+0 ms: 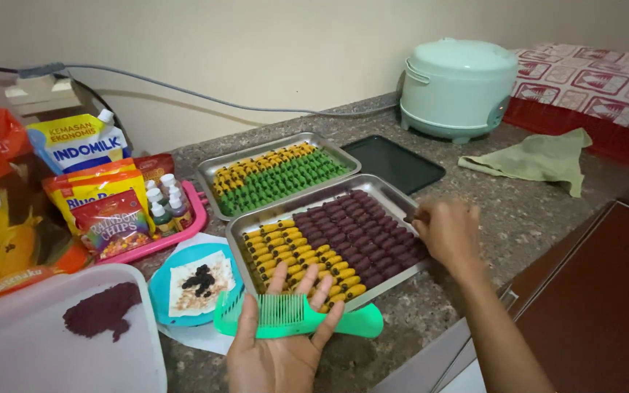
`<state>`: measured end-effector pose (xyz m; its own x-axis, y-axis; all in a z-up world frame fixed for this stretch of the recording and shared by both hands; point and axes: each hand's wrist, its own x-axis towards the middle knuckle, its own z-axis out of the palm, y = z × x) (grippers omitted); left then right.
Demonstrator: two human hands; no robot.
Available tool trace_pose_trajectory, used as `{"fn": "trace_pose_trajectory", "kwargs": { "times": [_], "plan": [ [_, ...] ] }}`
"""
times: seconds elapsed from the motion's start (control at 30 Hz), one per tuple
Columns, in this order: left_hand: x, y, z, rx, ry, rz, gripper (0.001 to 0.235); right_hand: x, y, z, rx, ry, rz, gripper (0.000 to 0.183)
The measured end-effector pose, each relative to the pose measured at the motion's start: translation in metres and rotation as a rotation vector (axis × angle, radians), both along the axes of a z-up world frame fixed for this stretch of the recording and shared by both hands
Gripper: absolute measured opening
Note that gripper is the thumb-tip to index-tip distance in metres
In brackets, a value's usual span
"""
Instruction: The person shapes a dark-colored dough into small balls using a green comb as a tool. They roll the dough in their hands and then use the comb to create a textured surface on the balls before placing them onto a tray with other similar items.
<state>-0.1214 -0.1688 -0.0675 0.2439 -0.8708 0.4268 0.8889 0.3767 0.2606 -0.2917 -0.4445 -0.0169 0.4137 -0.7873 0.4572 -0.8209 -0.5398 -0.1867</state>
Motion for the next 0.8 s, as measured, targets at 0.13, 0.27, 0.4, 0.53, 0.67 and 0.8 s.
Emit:
{"fn": "trace_pose_trajectory", "kwargs": {
  "times": [0.13,0.27,0.4,0.53,0.67,0.8],
  "plan": [
    [0.000,-0.002,-0.003,0.103,0.033,0.007,0.078,0.003,-0.003,-0.007,-0.030,0.077,-0.048,0.011],
    [-0.004,-0.001,0.002,0.163,0.069,0.022,0.075,0.002,-0.018,-0.020,-0.105,0.211,-0.100,0.013],
    [-0.006,0.001,0.009,0.234,0.106,0.022,0.078,0.005,0.002,-0.006,-0.070,0.242,-0.099,0.009],
    [-0.006,0.000,0.008,0.198,0.060,0.042,0.074,0.001,-0.008,-0.013,-0.142,0.333,-0.120,0.014],
    [-0.005,-0.001,0.004,0.119,0.049,0.025,0.070,-0.003,-0.014,-0.011,-0.039,0.216,-0.059,0.014],
    [-0.003,0.003,0.008,-0.114,-0.084,-0.053,0.067,0.000,0.004,0.009,0.172,0.166,-0.013,0.033]
  ]
}}
